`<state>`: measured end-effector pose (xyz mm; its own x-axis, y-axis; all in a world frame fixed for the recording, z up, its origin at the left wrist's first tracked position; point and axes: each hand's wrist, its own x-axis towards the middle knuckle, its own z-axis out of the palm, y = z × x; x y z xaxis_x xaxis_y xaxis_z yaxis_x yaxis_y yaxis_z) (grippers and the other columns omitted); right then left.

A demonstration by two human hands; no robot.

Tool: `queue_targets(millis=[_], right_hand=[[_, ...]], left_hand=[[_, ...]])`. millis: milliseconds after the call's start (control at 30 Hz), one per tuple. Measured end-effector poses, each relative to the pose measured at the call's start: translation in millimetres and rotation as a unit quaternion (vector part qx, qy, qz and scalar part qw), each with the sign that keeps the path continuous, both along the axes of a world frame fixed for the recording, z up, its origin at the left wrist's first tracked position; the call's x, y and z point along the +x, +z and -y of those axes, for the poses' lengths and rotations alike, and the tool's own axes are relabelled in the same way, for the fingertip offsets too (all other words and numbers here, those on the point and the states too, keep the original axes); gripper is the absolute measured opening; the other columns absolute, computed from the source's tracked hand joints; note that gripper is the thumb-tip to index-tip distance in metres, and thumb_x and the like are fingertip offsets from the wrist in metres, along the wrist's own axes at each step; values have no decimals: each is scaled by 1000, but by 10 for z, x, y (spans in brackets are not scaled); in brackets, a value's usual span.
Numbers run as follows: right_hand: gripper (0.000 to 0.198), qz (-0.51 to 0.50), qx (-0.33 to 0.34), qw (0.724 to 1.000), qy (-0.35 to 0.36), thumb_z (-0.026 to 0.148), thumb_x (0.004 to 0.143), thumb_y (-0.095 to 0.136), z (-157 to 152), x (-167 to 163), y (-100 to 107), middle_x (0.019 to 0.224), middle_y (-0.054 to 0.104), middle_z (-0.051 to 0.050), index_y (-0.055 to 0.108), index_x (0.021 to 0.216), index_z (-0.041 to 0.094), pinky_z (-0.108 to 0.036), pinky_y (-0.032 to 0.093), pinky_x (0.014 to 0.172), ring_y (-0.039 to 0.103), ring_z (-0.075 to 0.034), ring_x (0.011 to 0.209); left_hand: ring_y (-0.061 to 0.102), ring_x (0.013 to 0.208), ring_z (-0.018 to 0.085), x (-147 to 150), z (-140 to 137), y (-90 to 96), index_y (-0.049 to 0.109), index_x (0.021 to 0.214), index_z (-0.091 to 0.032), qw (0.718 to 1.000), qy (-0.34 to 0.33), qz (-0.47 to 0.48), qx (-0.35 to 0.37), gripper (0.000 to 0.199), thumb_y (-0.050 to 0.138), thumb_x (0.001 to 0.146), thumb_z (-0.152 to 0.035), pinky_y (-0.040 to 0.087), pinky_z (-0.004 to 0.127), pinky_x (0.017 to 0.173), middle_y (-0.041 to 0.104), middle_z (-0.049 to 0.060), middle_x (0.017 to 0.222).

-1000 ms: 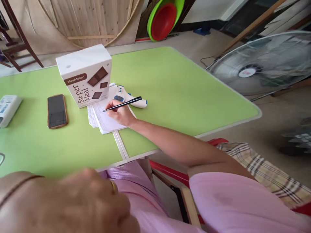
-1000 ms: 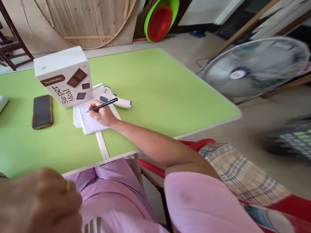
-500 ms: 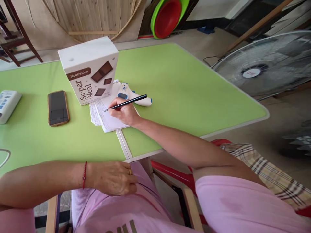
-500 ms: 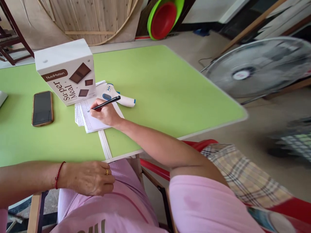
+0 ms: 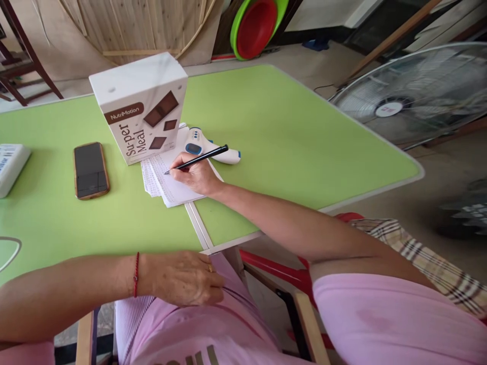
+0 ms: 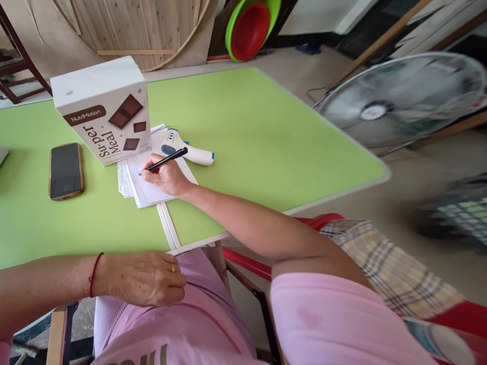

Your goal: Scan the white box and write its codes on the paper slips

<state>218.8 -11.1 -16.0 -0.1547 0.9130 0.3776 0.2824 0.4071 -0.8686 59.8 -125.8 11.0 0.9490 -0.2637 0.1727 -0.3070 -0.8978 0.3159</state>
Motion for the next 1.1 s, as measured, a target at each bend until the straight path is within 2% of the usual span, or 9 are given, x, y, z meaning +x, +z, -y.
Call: queue_targets(millis=[400, 600, 667, 767, 833, 900, 1000, 1067, 1100], right_hand=[[9, 29, -6, 1000, -2, 28, 76, 63, 12, 11, -6, 70, 64, 0, 58, 72, 22, -28, 47, 61, 54, -14, 64], [15, 2, -27, 999, -18, 34, 76, 65, -4, 19, -34, 67, 60, 1, 56, 71, 22, -27, 44, 57, 51, -12, 61], [17, -6, -36, 999, -29, 36, 76, 64, -9, 21, -41, 65, 57, 2, 55, 71, 22, -26, 43, 56, 49, -12, 60], [18, -3, -35, 999, -28, 38, 75, 62, -5, 24, -46, 65, 56, 2, 54, 71, 23, -27, 43, 56, 48, -12, 59], [19, 0, -27, 999, -22, 39, 76, 62, 0, 25, -51, 65, 55, 2, 54, 72, 23, -27, 44, 57, 47, -12, 59], [21, 3, -24, 1000, -19, 42, 77, 62, -1, 24, -58, 65, 54, 3, 54, 72, 23, -27, 44, 57, 47, -12, 59], [21, 4, -26, 1000, -16, 42, 77, 62, -11, 17, -71, 65, 54, 3, 54, 72, 23, -27, 43, 57, 47, -12, 59], [18, 1, -20, 1000, -14, 38, 77, 63, -20, 12, -78, 65, 55, 3, 54, 72, 23, -27, 43, 58, 47, -12, 59], [17, 2, -16, 1000, -13, 35, 77, 63, -24, 9, -79, 65, 56, 3, 53, 71, 23, -27, 44, 58, 48, -12, 60]], left_hand=[[61, 71, 15, 1, 16, -17, 64, 76, -15, 1000, 2, 8, -3, 19, 61, 94, -12, 49, 30, 76, 69, 2, 80], [61, 70, 14, 9, -11, 20, 65, 76, -16, 1000, 3, -17, 13, 20, 60, 95, -14, 49, 29, 76, 69, 1, 81], [60, 69, 14, -24, 56, 41, 67, 77, -16, 999, 19, -13, 32, 18, 61, 94, -13, 49, 29, 74, 69, 1, 79], [63, 73, 18, -43, 330, 26, 72, 80, -13, 989, 103, -29, 98, 6, 71, 86, -14, 51, 33, 81, 71, 6, 80], [66, 77, 24, 33, 578, -53, 74, 77, -12, 976, 181, -72, 101, 12, 81, 75, -22, 51, 43, 92, 73, 12, 82], [68, 79, 28, 189, 779, -206, 75, 84, -11, 963, 237, -107, 72, 15, 75, 82, -26, 53, 50, 88, 74, 15, 84], [68, 65, 20, 444, 857, -548, 72, 87, -14, 965, 238, -99, -43, 8, 64, 88, -14, 51, 33, 54, 73, 8, 80], [69, 71, 15, 537, 769, -774, 71, 92, -15, 964, 242, -72, -82, 6, 68, 86, -14, 54, 26, 58, 73, 3, 85], [69, 74, 12, 552, 703, -858, 70, 99, -17, 963, 246, -58, -96, 12, 72, 86, -18, 55, 21, 63, 73, 0, 88]])
